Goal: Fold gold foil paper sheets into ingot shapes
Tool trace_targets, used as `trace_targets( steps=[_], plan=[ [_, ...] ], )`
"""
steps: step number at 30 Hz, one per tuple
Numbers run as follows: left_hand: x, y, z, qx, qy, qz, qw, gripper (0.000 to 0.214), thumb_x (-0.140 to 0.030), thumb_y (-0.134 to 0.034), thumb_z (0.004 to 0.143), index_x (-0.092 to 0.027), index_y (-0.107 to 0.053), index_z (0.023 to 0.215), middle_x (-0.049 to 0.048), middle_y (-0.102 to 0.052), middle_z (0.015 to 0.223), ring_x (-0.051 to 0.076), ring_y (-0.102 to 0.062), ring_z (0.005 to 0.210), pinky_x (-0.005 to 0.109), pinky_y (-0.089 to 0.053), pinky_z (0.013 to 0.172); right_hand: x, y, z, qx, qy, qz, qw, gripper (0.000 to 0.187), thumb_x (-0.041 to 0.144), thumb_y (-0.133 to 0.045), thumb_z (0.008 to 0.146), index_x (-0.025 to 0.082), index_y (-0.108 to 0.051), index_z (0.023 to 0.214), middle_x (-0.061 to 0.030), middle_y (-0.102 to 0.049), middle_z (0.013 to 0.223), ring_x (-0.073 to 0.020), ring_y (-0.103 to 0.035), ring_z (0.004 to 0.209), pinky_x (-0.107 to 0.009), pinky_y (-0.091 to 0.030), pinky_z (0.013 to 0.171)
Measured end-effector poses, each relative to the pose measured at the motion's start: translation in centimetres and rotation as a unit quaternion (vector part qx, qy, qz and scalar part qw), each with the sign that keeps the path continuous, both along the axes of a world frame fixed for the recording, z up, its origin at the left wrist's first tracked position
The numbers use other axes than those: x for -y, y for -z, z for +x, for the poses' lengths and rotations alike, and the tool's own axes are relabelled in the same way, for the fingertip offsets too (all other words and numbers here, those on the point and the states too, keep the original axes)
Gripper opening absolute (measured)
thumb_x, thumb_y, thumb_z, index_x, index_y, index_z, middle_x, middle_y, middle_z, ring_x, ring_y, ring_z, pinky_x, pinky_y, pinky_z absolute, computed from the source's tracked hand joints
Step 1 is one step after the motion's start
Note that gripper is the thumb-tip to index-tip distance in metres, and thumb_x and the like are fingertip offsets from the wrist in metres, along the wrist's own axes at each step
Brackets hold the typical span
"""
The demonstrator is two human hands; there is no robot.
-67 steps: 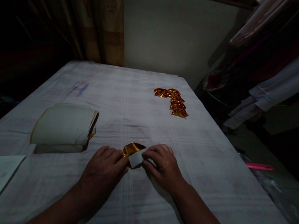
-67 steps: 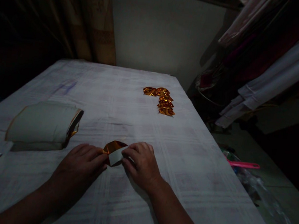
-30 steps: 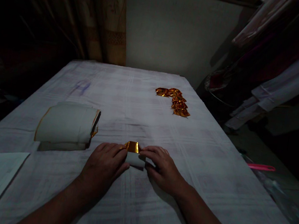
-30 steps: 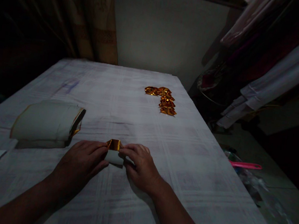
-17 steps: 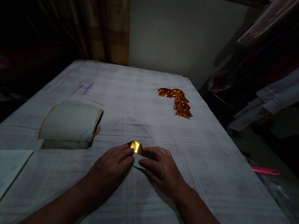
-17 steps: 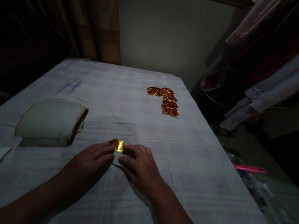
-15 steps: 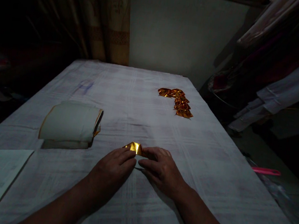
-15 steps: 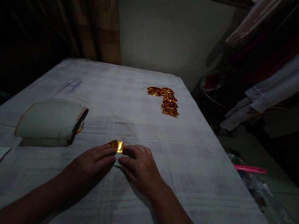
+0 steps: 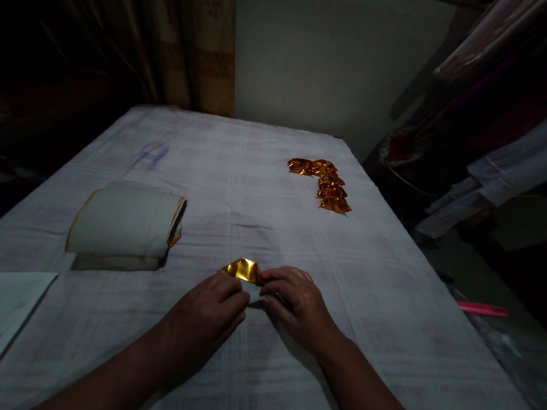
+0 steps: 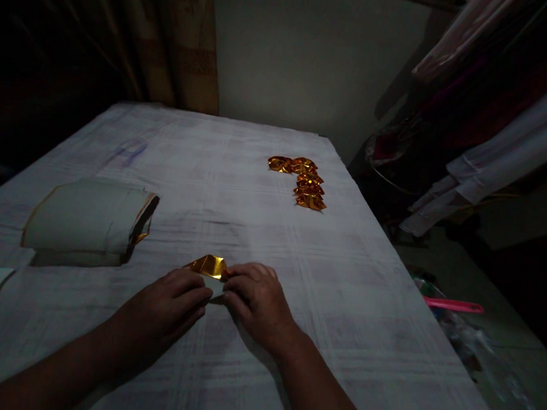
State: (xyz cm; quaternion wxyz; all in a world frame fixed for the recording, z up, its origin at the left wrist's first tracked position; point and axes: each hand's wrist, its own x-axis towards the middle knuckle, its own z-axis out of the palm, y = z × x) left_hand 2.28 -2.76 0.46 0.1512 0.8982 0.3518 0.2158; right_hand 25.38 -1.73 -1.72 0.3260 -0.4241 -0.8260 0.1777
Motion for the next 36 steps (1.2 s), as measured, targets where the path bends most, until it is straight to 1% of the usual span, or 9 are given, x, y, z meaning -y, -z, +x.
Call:
trace_targets(
  steps=[6,9,12,15,20,25,30,33,36],
  plan=[
    [-0.2,0.3,0.2,-0.002,0.013,0.053,0.999,0.013,-0.013,-0.048,0.098,-0.017,-0.061,0.098,0.0062,-0.063,0.096,0.021,-0.059,0.092,0.04,-0.056,0.086,-0.1,-0.2,-0.3,-0.001,0.033,-0.016,0.999,0.006,0.023,-0.064,0.094,0.024,-0.07,0.091,-0.0059,-0.075,0.107,-0.0224,-0.067,0.099,-0.04,-0.048,0.086],
    [-0.3,0.4,0.2,-0.006,0.024,0.06,0.998,0.017,-0.016,-0.047,0.1,-0.017,-0.06,0.112,0.0067,-0.063,0.098,0.021,-0.058,0.092,0.041,-0.056,0.086,-0.2,-0.2,-0.5,0.008,0.05,-0.018,0.999,0.007,0.023,-0.065,0.093,0.024,-0.07,0.089,-0.0058,-0.074,0.102,-0.0223,-0.066,0.097,-0.04,-0.047,0.084],
    [-0.4,0.6,0.1,-0.014,0.035,0.068,0.997,0.03,-0.019,-0.048,0.102,-0.019,-0.055,0.131,0.0056,-0.062,0.096,0.02,-0.057,0.088,0.041,-0.057,0.082,-0.2,-0.1,-0.6,0.013,0.059,-0.025,0.998,0.007,0.023,-0.064,0.094,0.023,-0.068,0.088,-0.0056,-0.073,0.099,-0.0224,-0.065,0.096,-0.039,-0.046,0.083],
    [-0.3,0.9,-0.1,-0.029,0.037,0.066,0.997,0.038,-0.018,-0.049,0.101,-0.023,-0.052,0.139,0.0048,-0.062,0.096,0.02,-0.058,0.088,0.041,-0.057,0.083,-0.2,-0.1,-0.7,0.016,0.06,-0.029,0.998,0.007,0.022,-0.064,0.093,0.022,-0.067,0.087,-0.0055,-0.073,0.098,-0.0224,-0.064,0.096,-0.039,-0.045,0.084],
    [-0.3,0.7,-0.1,-0.031,0.036,0.09,0.995,0.035,-0.014,-0.047,0.101,-0.018,-0.055,0.135,0.0079,-0.064,0.103,0.021,-0.06,0.095,0.042,-0.057,0.088,-0.2,-0.4,-0.6,0.002,0.055,-0.029,0.998,0.007,0.016,-0.064,0.09,0.023,-0.066,0.089,-0.0038,-0.073,0.094,-0.0215,-0.065,0.091,-0.038,-0.045,0.082],
    [-0.4,0.7,0.1,-0.028,0.034,0.113,0.993,0.029,-0.016,-0.045,0.102,-0.017,-0.06,0.127,0.0064,-0.063,0.097,0.02,-0.06,0.089,0.04,-0.059,0.083,-0.2,-0.2,-0.2,-0.027,0.057,-0.033,0.997,0.018,0.012,-0.058,0.089,0.023,-0.065,0.101,-0.0041,-0.073,0.095,-0.0214,-0.066,0.09,-0.038,-0.048,0.082],
    [-0.5,1.2,0.1,-0.04,0.03,0.111,0.993,0.029,-0.015,-0.048,0.101,-0.017,-0.06,0.127,0.0076,-0.063,0.099,0.021,-0.059,0.091,0.043,-0.058,0.086,-0.2,0.3,-0.2,-0.001,0.056,0.012,0.998,0.03,0.01,-0.056,0.091,0.025,-0.069,0.113,-0.0073,-0.074,0.105,-0.0231,-0.066,0.096,-0.04,-0.049,0.083],
    [-0.4,1.2,0.0,-0.049,0.029,0.096,0.994,0.031,-0.015,-0.05,0.099,-0.018,-0.059,0.129,0.0076,-0.062,0.1,0.021,-0.059,0.092,0.044,-0.057,0.086,-0.1,0.4,-0.2,0.021,0.058,0.028,0.998,0.031,0.011,-0.057,0.09,0.026,-0.071,0.114,-0.0077,-0.073,0.105,-0.0238,-0.065,0.096,-0.041,-0.05,0.082],
    [-0.5,1.3,0.0,-0.051,0.027,0.1,0.993,0.031,-0.015,-0.05,0.099,-0.018,-0.059,0.128,0.0066,-0.062,0.098,0.021,-0.058,0.091,0.044,-0.056,0.086,-0.1,0.4,-0.3,0.036,0.056,0.03,0.997,0.031,0.011,-0.059,0.089,0.026,-0.071,0.114,-0.0076,-0.073,0.106,-0.0243,-0.065,0.097,-0.041,-0.049,0.081]
  ],
)
